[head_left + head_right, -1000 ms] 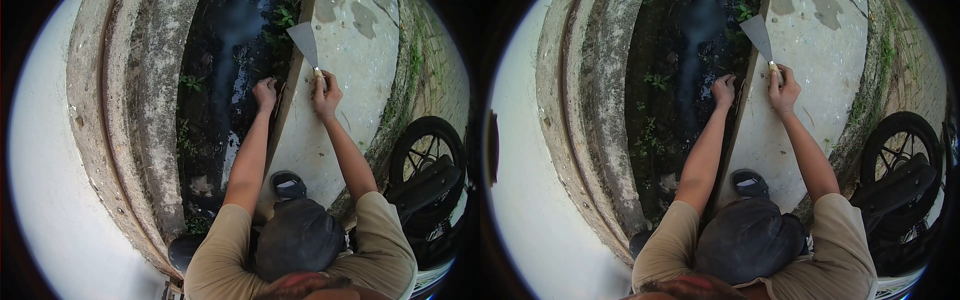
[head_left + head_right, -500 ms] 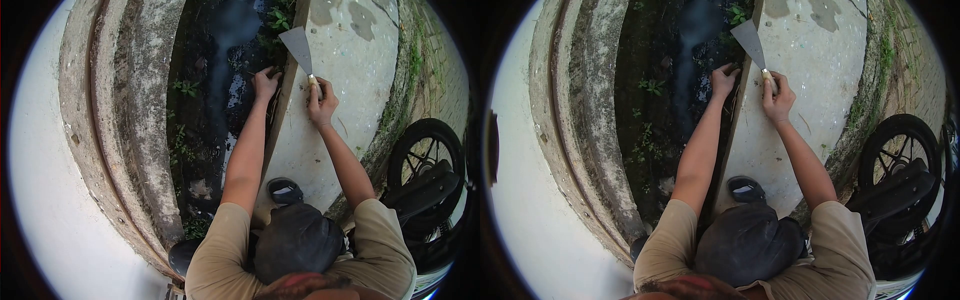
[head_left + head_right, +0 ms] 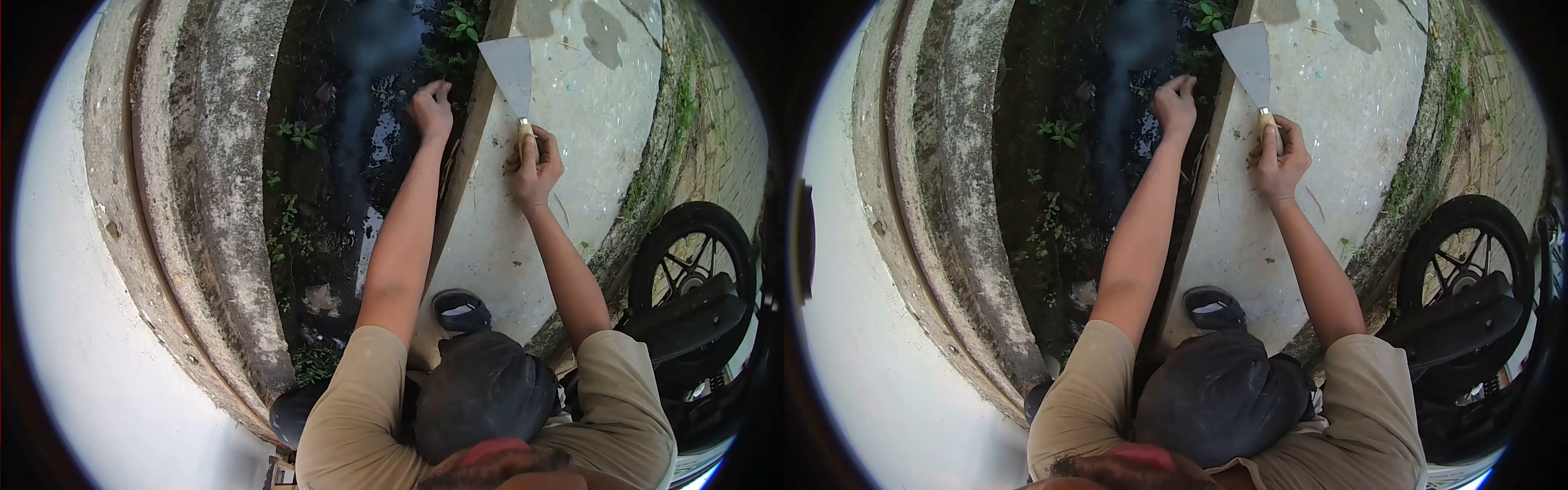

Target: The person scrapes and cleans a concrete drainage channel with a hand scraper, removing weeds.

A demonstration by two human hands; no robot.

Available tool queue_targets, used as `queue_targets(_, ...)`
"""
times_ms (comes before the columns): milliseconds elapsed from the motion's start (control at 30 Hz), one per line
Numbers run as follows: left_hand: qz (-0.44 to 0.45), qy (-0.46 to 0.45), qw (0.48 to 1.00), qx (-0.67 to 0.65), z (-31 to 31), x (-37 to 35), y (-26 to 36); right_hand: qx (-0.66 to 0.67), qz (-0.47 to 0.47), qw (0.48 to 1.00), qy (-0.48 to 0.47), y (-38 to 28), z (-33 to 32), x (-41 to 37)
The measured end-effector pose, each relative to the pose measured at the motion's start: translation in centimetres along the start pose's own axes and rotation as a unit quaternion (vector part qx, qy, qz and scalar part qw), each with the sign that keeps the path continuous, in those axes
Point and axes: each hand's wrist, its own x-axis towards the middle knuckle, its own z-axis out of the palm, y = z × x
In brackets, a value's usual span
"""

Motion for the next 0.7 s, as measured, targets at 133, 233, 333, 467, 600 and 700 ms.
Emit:
queue_targets(133,-0.058,-0.042,0.978,-0.194,2.3,3.8,0.6,0.011,0.0,1.0,-0.002,-0.1,0.1,0.2)
queue_targets(233,-0.059,-0.039,0.992,-0.108,3.8,5.1,0.5,0.016,0.005,1.0,-0.003,-0.4,0.1,0.3)
queue_targets(333,-0.003,-0.029,1.0,0.003,4.8,5.4,1.3,0.003,0.006,1.0,-0.004,-0.4,0.1,0.3)
queue_targets(467,-0.035,-0.058,0.995,0.077,4.6,6.0,2.5,-0.033,-0.009,0.999,-0.018,-0.1,0.2,0.2)
queue_targets(600,-0.085,-0.091,0.991,0.051,4.1,6.5,3.7,-0.05,-0.029,0.998,-0.022,0.0,0.3,0.3)
queue_targets(700,-0.008,-0.044,0.996,0.082,5.4,7.3,1.0,-0.061,-0.024,0.998,-0.019,-0.1,0.2,0.3)
